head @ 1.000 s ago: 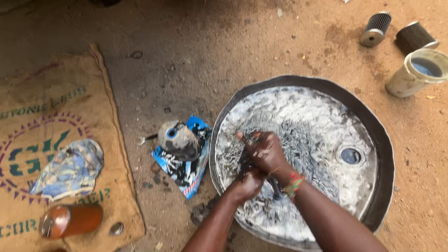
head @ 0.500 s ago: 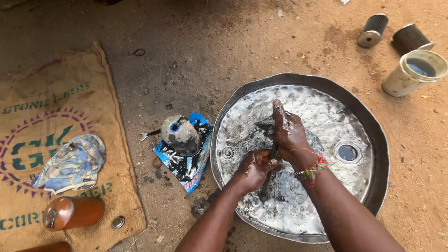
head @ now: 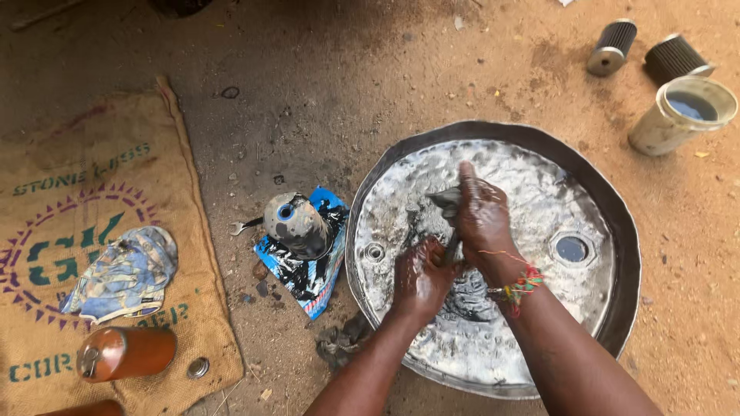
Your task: The person cleans various mechanical parts by hand in a large metal basin filled with soapy water. They scrub a small metal component, then a long threaded rod, and finally a small spring, rinsing each item in the basin.
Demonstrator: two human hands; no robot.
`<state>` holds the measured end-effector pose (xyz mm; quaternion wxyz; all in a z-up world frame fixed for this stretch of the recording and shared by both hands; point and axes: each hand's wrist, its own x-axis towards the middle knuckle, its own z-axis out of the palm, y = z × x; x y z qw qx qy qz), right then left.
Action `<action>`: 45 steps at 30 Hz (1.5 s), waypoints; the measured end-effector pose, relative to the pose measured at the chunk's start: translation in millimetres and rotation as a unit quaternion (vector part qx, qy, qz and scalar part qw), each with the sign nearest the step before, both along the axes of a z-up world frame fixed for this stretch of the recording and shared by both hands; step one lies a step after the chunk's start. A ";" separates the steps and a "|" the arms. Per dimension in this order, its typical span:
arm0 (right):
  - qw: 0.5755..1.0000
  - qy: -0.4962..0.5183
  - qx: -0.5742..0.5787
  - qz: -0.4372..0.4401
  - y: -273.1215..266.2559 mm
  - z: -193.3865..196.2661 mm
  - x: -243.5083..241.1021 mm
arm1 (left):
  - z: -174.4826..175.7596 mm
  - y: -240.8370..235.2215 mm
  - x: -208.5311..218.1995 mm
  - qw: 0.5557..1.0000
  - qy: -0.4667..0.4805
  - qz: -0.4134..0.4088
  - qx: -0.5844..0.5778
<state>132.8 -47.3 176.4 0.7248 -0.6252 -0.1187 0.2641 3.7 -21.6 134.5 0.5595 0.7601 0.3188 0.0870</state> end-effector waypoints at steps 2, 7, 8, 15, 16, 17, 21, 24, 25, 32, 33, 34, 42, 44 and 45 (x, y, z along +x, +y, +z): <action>0.988 -0.073 -0.134 0.015 -6.7 0.9 -1.5 | 3.4 7.1 0.6 0.998 0.020 -0.005 0.060; 0.999 0.033 -0.010 0.012 -8.7 14.7 -0.8 | -14.5 16.4 2.0 0.988 -0.092 -0.095 -0.081; 1.000 0.013 -0.027 0.001 -7.2 16.6 -4.5 | -18.4 12.2 3.3 0.984 -0.109 -0.057 -0.131; 0.971 -0.186 -0.130 0.081 -7.7 11.6 -11.2 | -26.0 17.8 -1.1 0.991 -0.056 -0.122 -0.011; 0.991 -0.088 -0.089 0.047 -8.4 9.0 -3.5 | -33.2 15.6 0.9 0.983 -0.094 -0.127 -0.093; 0.999 0.010 -0.047 0.011 -7.8 7.0 4.9 | -42.1 12.0 -0.2 0.967 -0.132 -0.130 -0.174; 1.000 0.018 -0.024 -0.003 -8.3 -10.4 2.1 | -77.4 -0.6 -4.6 0.954 -0.230 -0.023 -0.190; 0.988 -0.121 -0.043 0.090 0.3 -30.4 -24.9 | -79.7 4.1 4.3 0.886 -0.335 0.007 -0.321; 0.990 -0.085 -0.053 0.103 -3.4 -33.9 -25.8 | -73.5 8.8 0.4 0.961 -0.216 -0.006 -0.174; 0.997 0.070 0.000 0.020 -12.9 -21.1 16.9 | -19.0 6.7 -12.5 0.984 0.052 -0.126 -0.117; 0.994 0.104 0.005 -0.015 -11.4 -16.7 23.9 | -16.2 7.6 -12.4 0.989 0.054 -0.104 -0.085; 0.997 0.073 -0.005 -0.025 -12.1 -17.2 22.2 | -16.1 5.4 -11.5 0.993 0.057 -0.086 -0.055; 0.996 -0.022 -0.023 0.080 -21.3 -69.2 0.0 | -59.2 -5.0 -7.5 0.989 -0.085 0.062 -0.104; 0.994 0.023 0.012 0.102 -30.2 -90.5 3.8 | -55.2 4.4 -10.9 0.965 -0.047 0.049 -0.255; 0.992 0.042 0.030 0.115 -34.4 -100.6 13.2 | -52.6 7.9 -8.3 0.955 -0.082 0.030 -0.282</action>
